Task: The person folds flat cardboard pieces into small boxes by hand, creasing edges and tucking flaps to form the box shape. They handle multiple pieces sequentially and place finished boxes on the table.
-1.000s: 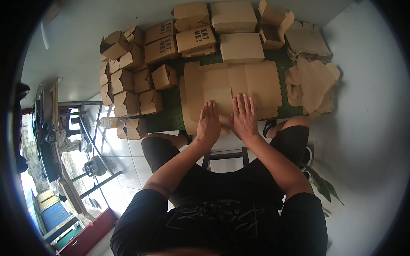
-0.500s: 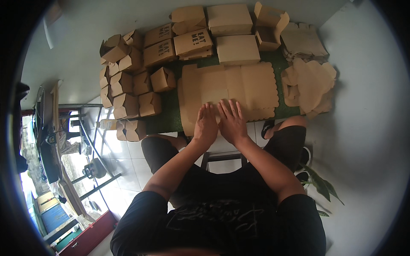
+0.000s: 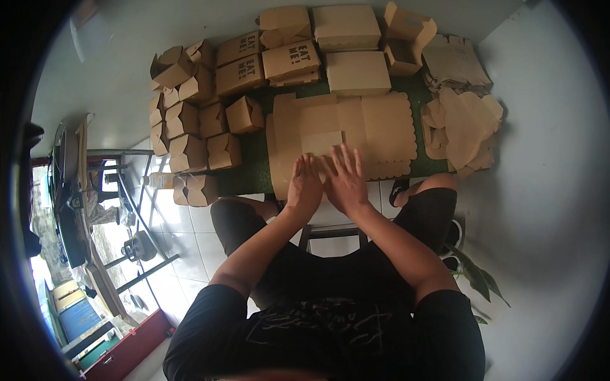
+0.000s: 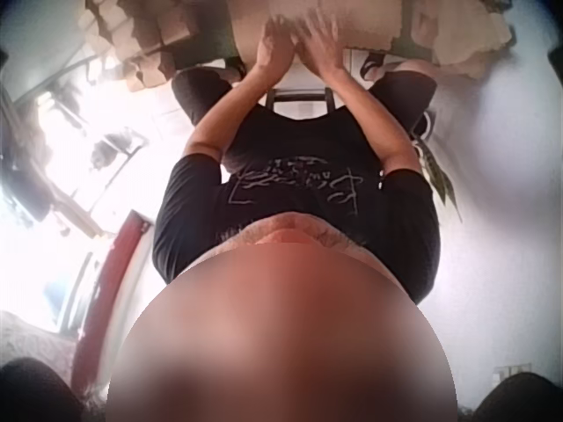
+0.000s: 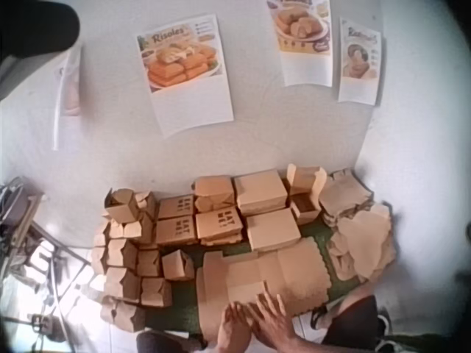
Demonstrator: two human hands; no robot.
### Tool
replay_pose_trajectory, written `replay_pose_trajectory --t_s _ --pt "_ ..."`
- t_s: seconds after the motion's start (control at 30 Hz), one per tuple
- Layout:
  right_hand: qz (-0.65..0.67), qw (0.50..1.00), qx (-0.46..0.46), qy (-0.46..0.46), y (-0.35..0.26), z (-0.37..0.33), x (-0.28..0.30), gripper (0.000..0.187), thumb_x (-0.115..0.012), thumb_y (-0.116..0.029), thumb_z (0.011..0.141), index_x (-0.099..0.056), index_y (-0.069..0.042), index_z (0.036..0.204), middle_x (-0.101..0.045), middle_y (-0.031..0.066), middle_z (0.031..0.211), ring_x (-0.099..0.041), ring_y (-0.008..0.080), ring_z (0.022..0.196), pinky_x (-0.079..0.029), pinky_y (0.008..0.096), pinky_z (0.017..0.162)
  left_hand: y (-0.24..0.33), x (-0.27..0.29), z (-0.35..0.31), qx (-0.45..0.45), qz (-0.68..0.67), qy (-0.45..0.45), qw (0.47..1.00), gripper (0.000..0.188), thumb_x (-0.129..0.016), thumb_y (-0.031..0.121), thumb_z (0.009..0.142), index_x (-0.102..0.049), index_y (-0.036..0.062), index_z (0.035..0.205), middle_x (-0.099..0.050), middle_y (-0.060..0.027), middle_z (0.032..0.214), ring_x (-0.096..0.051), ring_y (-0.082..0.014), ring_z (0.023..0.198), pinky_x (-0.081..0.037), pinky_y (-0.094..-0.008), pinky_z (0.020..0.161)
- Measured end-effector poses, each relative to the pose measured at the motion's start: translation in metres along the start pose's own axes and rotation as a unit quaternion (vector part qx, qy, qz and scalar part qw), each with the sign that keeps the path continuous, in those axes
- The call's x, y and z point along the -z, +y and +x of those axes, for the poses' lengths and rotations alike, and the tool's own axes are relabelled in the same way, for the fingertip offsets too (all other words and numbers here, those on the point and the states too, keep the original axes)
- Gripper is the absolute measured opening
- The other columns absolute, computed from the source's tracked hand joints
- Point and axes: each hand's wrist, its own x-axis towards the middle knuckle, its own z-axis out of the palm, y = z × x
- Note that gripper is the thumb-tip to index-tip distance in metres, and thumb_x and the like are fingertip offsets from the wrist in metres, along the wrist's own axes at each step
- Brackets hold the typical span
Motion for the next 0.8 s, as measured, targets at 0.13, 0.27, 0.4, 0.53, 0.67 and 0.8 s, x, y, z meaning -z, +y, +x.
replay_pose_trajectory --t_s 0.13,0.27,0.4,0.53,0.67,0.8 --pt "0.070 0.997 0.025 -0.011 -0.008 0.010 -0.018 0.067 -0.067 -0.017 0.106 -0.055 -0.001 0.170 -0.050 0.0212 0.180 -0.039 0.0373 0.173 -0.026 0.0554 0.145 0.001 0.002 0.002 0.009 -0.015 0.026 1.000 0.071 -0.056 0.022 0.111 -0.045 -0.0115 0.173 -0.049 -0.0302 0.178 -0.040 -0.0431 0.172 -0.019 -0.0553 0.146" --pt "0.116 0.992 0.038 -0.033 0.006 0.007 -0.020 0.068 -0.065 -0.016 0.109 -0.050 -0.001 0.173 -0.048 0.0209 0.182 -0.042 0.0341 0.172 -0.032 0.0509 0.143 -0.007 0.004 -0.002 0.004 -0.015 0.011 1.000 0.071 -0.055 0.023 0.112 -0.044 -0.0083 0.175 -0.049 -0.0271 0.180 -0.039 -0.0410 0.172 -0.016 -0.0563 0.146" --pt "0.085 0.995 0.025 -0.033 0.013 0.003 -0.017 0.069 -0.063 -0.016 0.111 -0.047 -0.001 0.176 -0.046 0.0201 0.184 -0.041 0.0339 0.172 -0.033 0.0516 0.142 -0.028 -0.002 -0.005 -0.017 -0.102 0.016 0.994 0.070 -0.055 0.023 0.111 -0.045 -0.0061 0.175 -0.049 -0.0245 0.180 -0.038 -0.0386 0.173 -0.017 -0.0574 0.146" --pt "0.093 0.995 0.023 -0.014 0.009 0.002 -0.021 0.070 -0.063 -0.016 0.112 -0.044 -0.001 0.178 -0.042 0.0191 0.186 -0.039 0.0343 0.174 -0.031 0.0524 0.143 -0.037 -0.013 -0.012 -0.023 -0.223 0.090 0.970 0.071 -0.057 0.019 0.109 -0.045 -0.0067 0.174 -0.049 -0.0253 0.180 -0.039 -0.0380 0.173 -0.019 -0.0589 0.145" --pt "0.062 0.998 0.018 -0.023 0.007 0.000 -0.025 0.071 -0.064 -0.018 0.113 -0.042 -0.002 0.179 -0.040 0.0178 0.187 -0.037 0.0352 0.174 -0.029 0.0533 0.143 -0.028 -0.019 -0.016 -0.017 -0.274 0.173 0.946 0.071 -0.059 0.019 0.109 -0.045 -0.0085 0.173 -0.049 -0.0275 0.179 -0.040 -0.0399 0.172 -0.020 -0.0597 0.145" --pt "0.049 0.999 0.008 -0.010 0.008 -0.002 -0.026 0.070 -0.063 -0.023 0.115 -0.044 -0.002 0.178 -0.043 0.0166 0.186 -0.038 0.0362 0.174 -0.029 0.0554 0.143 -0.017 -0.020 -0.017 0.048 -0.270 0.153 0.949 0.072 -0.060 0.023 0.110 -0.044 -0.0122 0.172 -0.051 -0.0303 0.176 -0.042 -0.0418 0.170 -0.020 -0.0602 0.145"
